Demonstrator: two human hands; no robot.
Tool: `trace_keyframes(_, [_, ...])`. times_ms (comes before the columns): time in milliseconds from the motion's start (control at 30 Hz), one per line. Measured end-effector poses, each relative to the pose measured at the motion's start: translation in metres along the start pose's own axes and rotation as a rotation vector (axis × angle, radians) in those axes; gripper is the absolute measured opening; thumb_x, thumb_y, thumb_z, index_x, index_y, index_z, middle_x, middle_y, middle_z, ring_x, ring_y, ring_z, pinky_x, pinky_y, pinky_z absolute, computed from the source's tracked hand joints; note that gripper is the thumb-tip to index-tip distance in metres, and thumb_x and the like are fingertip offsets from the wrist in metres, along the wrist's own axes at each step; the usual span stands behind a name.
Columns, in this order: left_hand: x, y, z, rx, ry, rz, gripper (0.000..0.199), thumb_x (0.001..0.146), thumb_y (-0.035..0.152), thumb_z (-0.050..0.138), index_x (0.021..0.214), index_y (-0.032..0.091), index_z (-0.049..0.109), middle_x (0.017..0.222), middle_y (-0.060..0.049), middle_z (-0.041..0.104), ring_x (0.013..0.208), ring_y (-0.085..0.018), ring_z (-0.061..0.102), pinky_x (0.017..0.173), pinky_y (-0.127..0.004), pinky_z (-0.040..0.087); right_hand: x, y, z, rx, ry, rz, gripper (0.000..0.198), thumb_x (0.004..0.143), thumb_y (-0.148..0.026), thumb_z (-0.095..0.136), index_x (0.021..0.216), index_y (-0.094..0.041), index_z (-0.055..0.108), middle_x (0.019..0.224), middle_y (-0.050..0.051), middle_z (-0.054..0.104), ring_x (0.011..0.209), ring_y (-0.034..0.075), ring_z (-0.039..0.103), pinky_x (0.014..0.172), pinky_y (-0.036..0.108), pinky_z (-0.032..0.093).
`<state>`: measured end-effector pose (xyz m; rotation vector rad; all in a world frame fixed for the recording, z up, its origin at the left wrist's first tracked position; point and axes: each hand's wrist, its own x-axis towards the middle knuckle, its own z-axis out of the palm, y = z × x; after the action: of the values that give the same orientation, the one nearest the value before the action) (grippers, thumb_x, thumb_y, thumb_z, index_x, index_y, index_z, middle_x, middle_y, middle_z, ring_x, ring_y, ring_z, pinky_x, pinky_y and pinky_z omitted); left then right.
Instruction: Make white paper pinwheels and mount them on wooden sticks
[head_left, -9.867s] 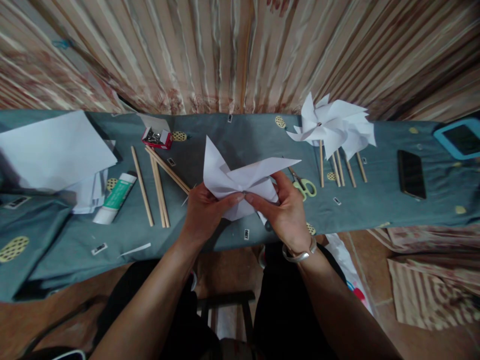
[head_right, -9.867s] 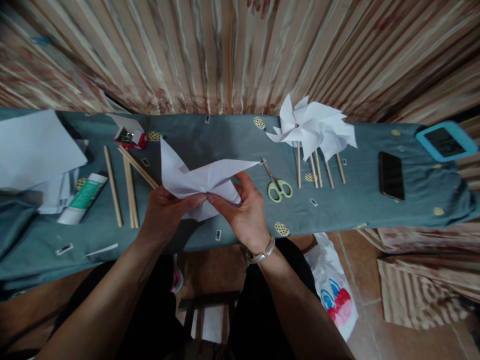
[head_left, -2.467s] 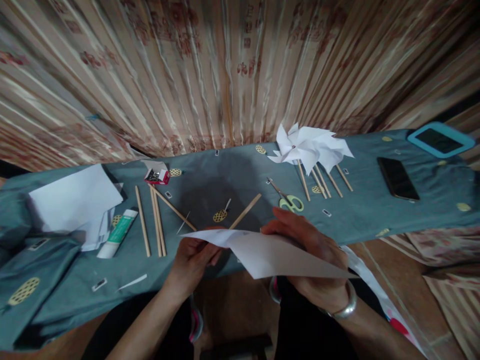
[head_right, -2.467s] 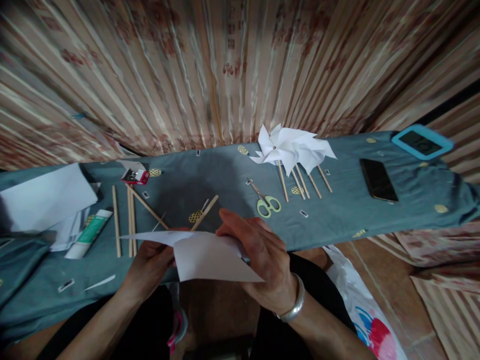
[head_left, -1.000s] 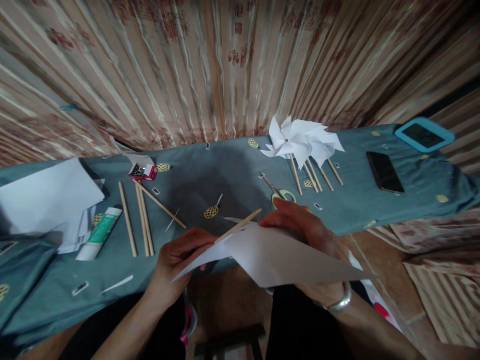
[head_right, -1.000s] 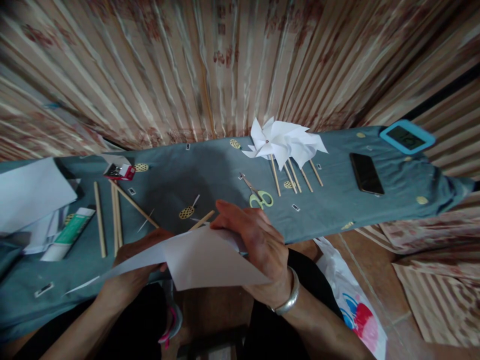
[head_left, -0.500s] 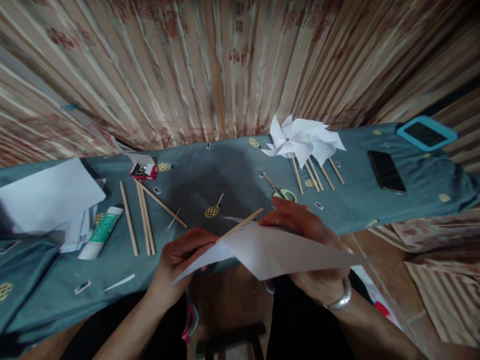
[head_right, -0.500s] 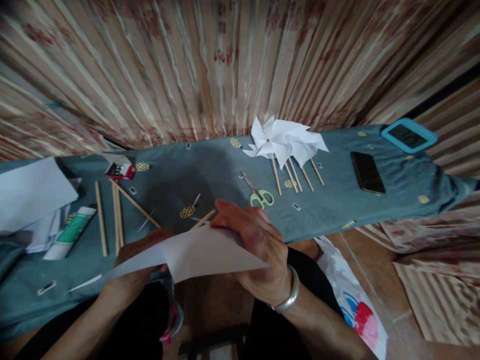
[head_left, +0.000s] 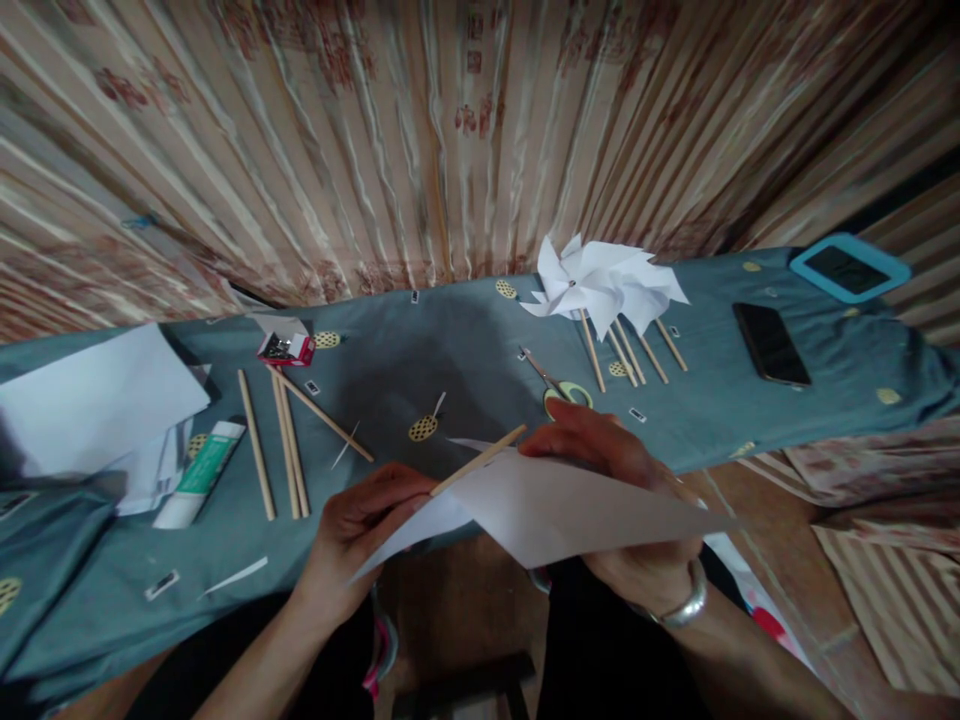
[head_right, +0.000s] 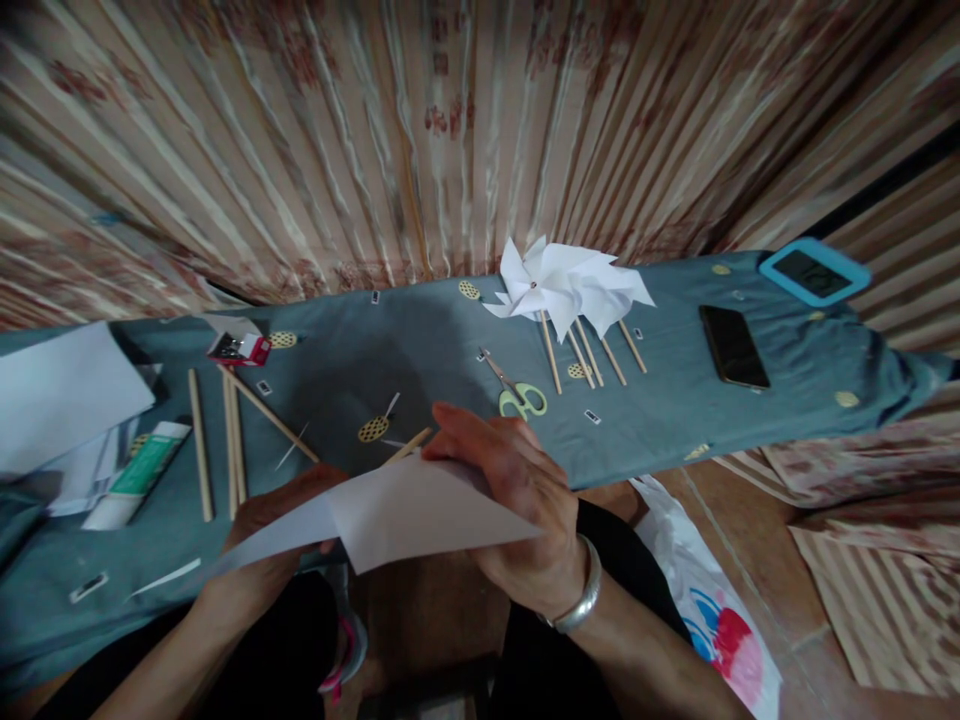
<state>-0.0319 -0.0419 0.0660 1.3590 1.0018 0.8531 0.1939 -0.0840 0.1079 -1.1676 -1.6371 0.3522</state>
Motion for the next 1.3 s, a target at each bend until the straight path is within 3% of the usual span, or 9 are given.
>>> trace_keyframes(167, [0.000,0.007,0.003,-0.037,-0.004,-0.002,0.045,0.075,0.062,0.069,0.076,0.018,0.079,0.061,-0.002,0.056,0.044,-0.009,0.044,0.039,-0.020,0.034,-0.002,0.000,0.000,-0.007,-0.014,0.037,0.044,0.096,-0.042,0.050,0.136,-0.023,0.050,0.095,0.008,0.074,0.080,0.024,0.074,0.069,0.039,0.061])
trace_keyframes(433, [0.001,0.007,0.003,0.004,0.014,0.023,0.044,0.075,0.060,0.070,0.064,0.017,0.075,0.057,-0.001,0.056,0.046,-0.009,0.046,0.043,-0.019,0.035,0.001,-0.001,-0.002,-0.039,-0.019,0.006,0.042,0.096,-0.037,0.050,0.136,-0.023,0.050,0.095,0.006,0.075,0.084,0.023,0.074,0.083,0.041,0.058])
trace_keyframes(600, [0.000,0.003,0.002,0.002,0.017,0.020,0.037,0.077,0.055,0.071,0.061,0.022,0.076,0.062,-0.002,0.060,0.049,-0.011,0.049,0.043,-0.022,0.035,0.002,-0.003,-0.003,-0.045,-0.049,0.025,0.045,0.095,-0.039,0.054,0.136,-0.024,0.049,0.095,0.006,0.075,0.084,0.023,0.074,0.076,0.038,0.060])
trace_keyframes(733, [-0.001,-0.002,0.002,-0.011,0.035,-0.007,0.025,0.077,0.049,0.072,0.067,0.027,0.079,0.066,-0.003,0.065,0.051,-0.013,0.052,0.042,-0.024,0.035,0.002,-0.004,-0.002,-0.031,-0.018,0.023,0.043,0.096,-0.040,0.052,0.136,-0.024,0.051,0.095,0.006,0.075,0.082,0.023,0.074,0.077,0.040,0.060])
trace_keyframes(867, [-0.002,-0.007,0.001,-0.030,0.030,-0.005,0.013,0.077,0.044,0.073,0.079,0.033,0.081,0.072,-0.004,0.069,0.063,-0.017,0.061,0.050,-0.024,0.044,0.000,-0.001,-0.001,-0.025,0.006,0.026,0.044,0.094,-0.042,0.053,0.134,-0.024,0.054,0.093,0.005,0.076,0.082,0.024,0.074,0.080,0.041,0.060])
trace_keyframes(967, [-0.002,-0.007,0.000,-0.038,0.016,0.007,0.014,0.075,0.043,0.075,0.079,0.031,0.081,0.072,-0.004,0.069,0.063,-0.017,0.062,0.053,-0.024,0.046,-0.002,0.001,0.000,0.018,0.018,0.048,0.048,0.096,-0.050,0.046,0.135,-0.024,0.054,0.095,0.007,0.075,0.083,0.025,0.074,0.078,0.043,0.060])
trace_keyframes(1167, [-0.001,-0.001,-0.001,-0.034,-0.004,-0.011,0.020,0.073,0.042,0.077,0.082,0.024,0.082,0.072,-0.005,0.068,0.063,-0.015,0.060,0.053,-0.022,0.044,-0.001,-0.001,-0.001,0.011,0.004,0.033,0.045,0.096,-0.044,0.049,0.136,-0.024,0.054,0.095,0.006,0.075,0.082,0.025,0.074,0.078,0.042,0.060])
trace_keyframes(1300, [-0.002,0.001,-0.001,-0.039,-0.007,-0.028,0.013,0.077,0.037,0.075,0.084,0.028,0.081,0.074,-0.004,0.068,0.062,-0.013,0.058,0.053,-0.021,0.041,0.000,-0.002,-0.001,0.006,0.016,0.022,0.045,0.096,-0.047,0.047,0.135,-0.025,0.054,0.094,0.006,0.075,0.083,0.025,0.074,0.080,0.043,0.060])
